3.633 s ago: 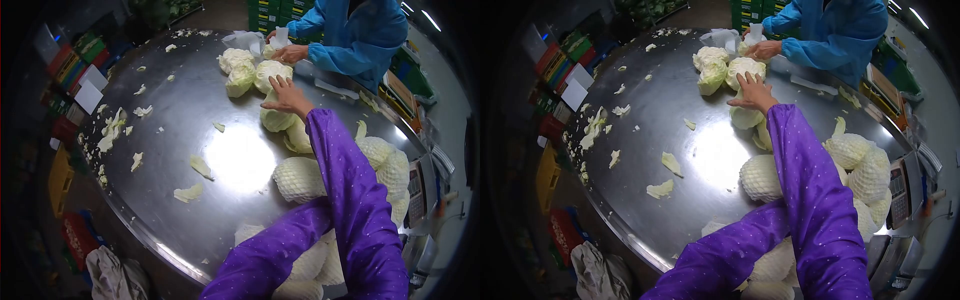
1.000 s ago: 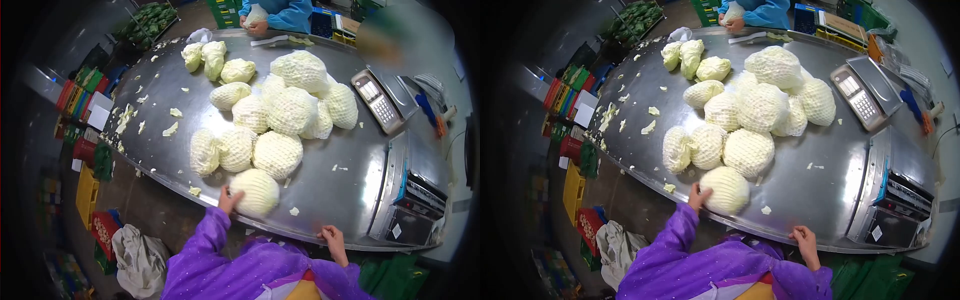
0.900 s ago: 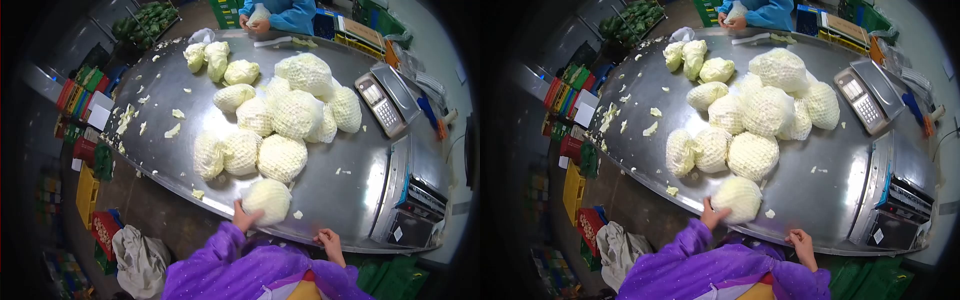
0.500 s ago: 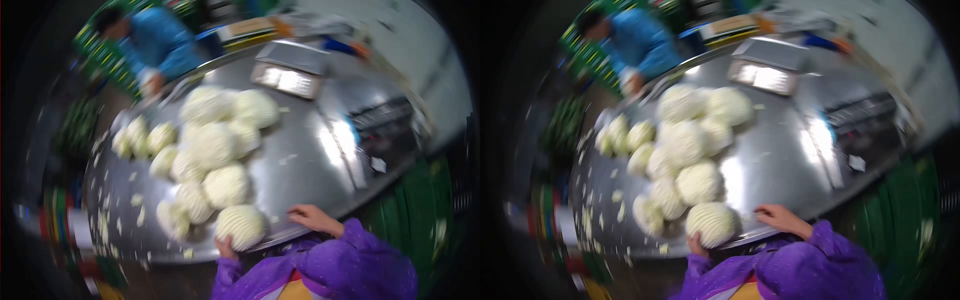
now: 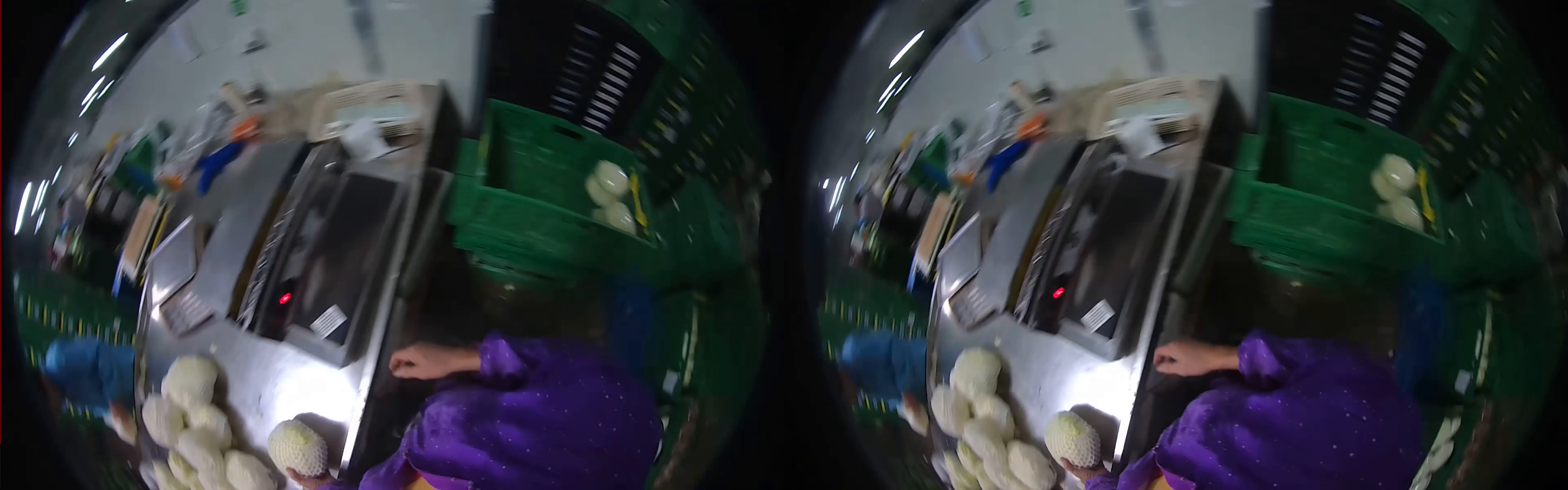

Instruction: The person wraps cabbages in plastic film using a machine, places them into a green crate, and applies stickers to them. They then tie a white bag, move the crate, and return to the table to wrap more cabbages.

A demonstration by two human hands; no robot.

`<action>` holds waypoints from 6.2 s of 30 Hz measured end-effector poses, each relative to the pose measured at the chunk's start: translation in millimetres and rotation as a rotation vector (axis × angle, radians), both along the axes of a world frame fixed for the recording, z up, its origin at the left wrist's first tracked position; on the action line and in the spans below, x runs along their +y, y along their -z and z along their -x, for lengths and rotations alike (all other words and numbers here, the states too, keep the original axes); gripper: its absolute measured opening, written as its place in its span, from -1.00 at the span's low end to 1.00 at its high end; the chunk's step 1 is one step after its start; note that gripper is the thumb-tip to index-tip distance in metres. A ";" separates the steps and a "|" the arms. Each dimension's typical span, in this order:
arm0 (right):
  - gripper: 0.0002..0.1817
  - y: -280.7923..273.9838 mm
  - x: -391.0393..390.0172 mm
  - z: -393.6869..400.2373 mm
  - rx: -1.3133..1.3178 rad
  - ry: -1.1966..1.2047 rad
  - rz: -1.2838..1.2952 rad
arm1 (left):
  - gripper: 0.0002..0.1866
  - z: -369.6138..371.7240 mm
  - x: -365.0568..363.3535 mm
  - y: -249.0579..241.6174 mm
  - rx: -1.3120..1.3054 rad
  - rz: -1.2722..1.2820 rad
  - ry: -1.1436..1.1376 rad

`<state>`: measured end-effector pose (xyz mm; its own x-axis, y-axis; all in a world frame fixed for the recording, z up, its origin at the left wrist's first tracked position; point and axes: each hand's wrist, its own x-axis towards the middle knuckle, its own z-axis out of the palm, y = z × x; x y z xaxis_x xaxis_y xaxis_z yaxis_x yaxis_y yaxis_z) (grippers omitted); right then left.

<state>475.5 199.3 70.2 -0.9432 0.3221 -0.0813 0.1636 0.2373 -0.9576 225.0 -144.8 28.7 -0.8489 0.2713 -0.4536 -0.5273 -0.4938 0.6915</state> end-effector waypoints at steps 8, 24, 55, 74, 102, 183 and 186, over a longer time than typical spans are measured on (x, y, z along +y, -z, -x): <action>-0.75 -11.1 112.8 -126.8 -0.098 0.616 0.176 | -0.21 -14.3 128.3 -9.9 0.040 0.273 0.026; -0.82 -23.4 153.6 -49.4 0.014 0.549 0.310 | -0.24 2.4 44.2 -1.5 0.012 0.546 -0.535; -0.25 -13.3 -48.4 281.8 -0.179 -0.664 -0.088 | -0.42 -43.8 140.1 -69.2 0.186 0.138 -0.595; -0.40 -102.9 296.1 385.2 0.375 -0.020 -0.072 | -0.22 209.4 446.9 -131.0 0.563 0.304 0.418; -0.96 -106.1 362.1 325.3 0.362 -0.927 -0.514 | -0.69 171.5 333.6 -141.4 2.016 1.377 1.152; -0.87 24.6 257.0 169.3 0.063 -0.213 0.163 | -0.66 -37.9 347.8 -31.7 0.654 1.051 0.371; -0.87 -51.2 214.6 149.6 -0.088 0.003 1.118 | -0.51 -60.4 349.1 -39.6 0.329 0.160 0.288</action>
<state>325.9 413.9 121.4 -0.9193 0.0280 -0.3927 0.2407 -0.7493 -0.6169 285.4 204.3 68.3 -0.8553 0.4653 -0.2278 -0.3666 -0.2329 0.9008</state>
